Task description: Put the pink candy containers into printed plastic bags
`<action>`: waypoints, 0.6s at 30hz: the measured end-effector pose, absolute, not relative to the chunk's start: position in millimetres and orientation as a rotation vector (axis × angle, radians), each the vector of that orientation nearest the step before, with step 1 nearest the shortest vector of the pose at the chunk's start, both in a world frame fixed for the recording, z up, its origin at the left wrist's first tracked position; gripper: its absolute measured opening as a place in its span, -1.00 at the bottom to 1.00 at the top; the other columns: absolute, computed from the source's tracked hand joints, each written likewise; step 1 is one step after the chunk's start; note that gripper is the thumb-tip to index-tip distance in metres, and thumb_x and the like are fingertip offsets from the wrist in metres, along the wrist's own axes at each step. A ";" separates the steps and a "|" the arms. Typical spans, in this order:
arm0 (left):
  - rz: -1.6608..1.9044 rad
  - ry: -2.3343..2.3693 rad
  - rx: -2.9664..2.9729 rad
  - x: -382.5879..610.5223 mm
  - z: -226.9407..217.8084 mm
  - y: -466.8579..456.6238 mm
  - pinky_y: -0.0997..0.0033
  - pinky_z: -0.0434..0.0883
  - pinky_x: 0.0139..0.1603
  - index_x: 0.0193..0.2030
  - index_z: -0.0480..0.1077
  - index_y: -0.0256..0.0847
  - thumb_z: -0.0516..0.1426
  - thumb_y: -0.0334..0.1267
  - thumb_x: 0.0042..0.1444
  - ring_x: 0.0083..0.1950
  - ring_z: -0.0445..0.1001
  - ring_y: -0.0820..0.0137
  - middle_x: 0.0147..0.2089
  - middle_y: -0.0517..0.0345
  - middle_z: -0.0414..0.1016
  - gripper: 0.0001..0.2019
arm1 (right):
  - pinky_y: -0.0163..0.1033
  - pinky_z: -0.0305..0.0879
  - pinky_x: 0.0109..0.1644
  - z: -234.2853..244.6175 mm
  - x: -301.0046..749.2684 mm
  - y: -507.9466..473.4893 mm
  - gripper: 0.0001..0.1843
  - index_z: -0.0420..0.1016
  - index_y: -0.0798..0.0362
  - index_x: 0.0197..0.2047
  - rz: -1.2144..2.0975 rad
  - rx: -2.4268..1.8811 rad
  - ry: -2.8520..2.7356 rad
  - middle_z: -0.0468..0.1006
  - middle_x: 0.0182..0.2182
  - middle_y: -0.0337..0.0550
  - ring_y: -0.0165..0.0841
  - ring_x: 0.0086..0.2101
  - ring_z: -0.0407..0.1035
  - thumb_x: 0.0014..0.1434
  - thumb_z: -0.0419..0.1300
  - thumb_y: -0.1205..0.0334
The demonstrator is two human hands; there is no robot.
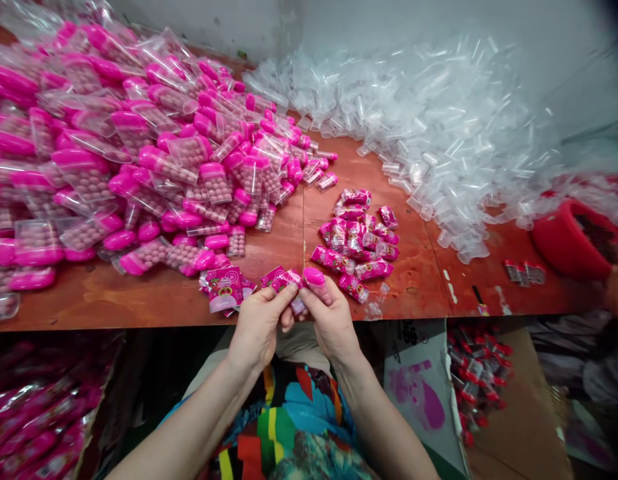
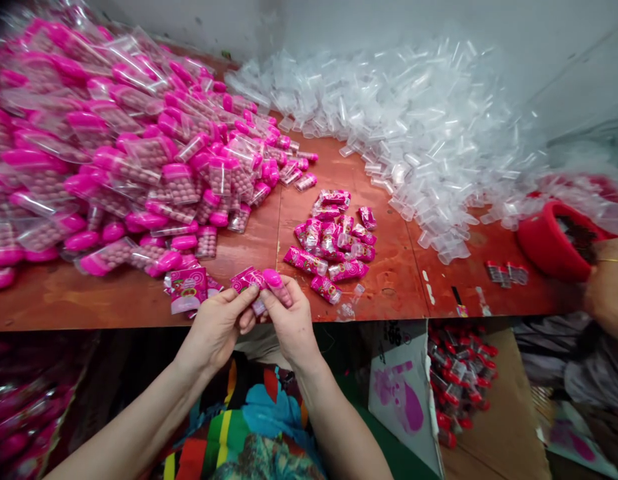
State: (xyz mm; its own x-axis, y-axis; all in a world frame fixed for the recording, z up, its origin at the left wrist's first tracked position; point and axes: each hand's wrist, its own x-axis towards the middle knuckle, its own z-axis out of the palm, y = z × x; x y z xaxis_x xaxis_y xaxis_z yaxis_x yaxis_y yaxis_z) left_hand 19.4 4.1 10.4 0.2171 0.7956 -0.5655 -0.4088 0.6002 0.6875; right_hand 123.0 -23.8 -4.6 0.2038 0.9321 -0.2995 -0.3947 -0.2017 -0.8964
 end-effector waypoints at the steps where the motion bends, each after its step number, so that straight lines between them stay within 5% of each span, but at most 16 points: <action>1: 0.873 1.052 0.447 20.0 9.6 3.8 0.56 0.09 -0.68 -0.68 0.28 -0.26 0.32 -0.12 -0.08 -0.71 0.16 0.59 -0.78 0.30 0.19 -0.62 | -0.35 0.30 -0.52 -5.6 121.8 -24.4 -0.75 0.40 0.00 -0.13 1.330 -1.226 -0.616 0.44 -0.54 -0.37 -0.47 -0.60 0.34 0.14 0.28 0.14; 13: 0.824 1.023 0.389 26.1 8.7 5.7 0.57 0.06 -0.72 -0.66 0.32 -0.28 0.33 -0.07 -0.10 -0.72 0.20 0.57 -0.79 0.29 0.18 -0.61 | -0.42 0.25 -0.64 -11.1 111.8 -22.3 -0.79 0.35 -0.02 -0.25 1.172 -1.265 -0.548 0.35 -0.56 -0.42 -0.54 -0.68 0.24 0.14 0.28 0.12; 18: 0.771 0.921 0.388 18.4 12.4 5.7 0.56 0.13 -0.67 -0.61 0.35 -0.29 0.24 -0.06 0.05 -0.64 0.27 0.52 -0.73 0.23 0.24 -0.62 | -0.45 0.16 -0.69 -10.8 121.6 -18.7 -0.75 0.38 0.01 -0.21 1.263 -1.252 -0.511 0.29 -0.57 -0.44 -0.57 -0.69 0.13 0.11 0.30 0.10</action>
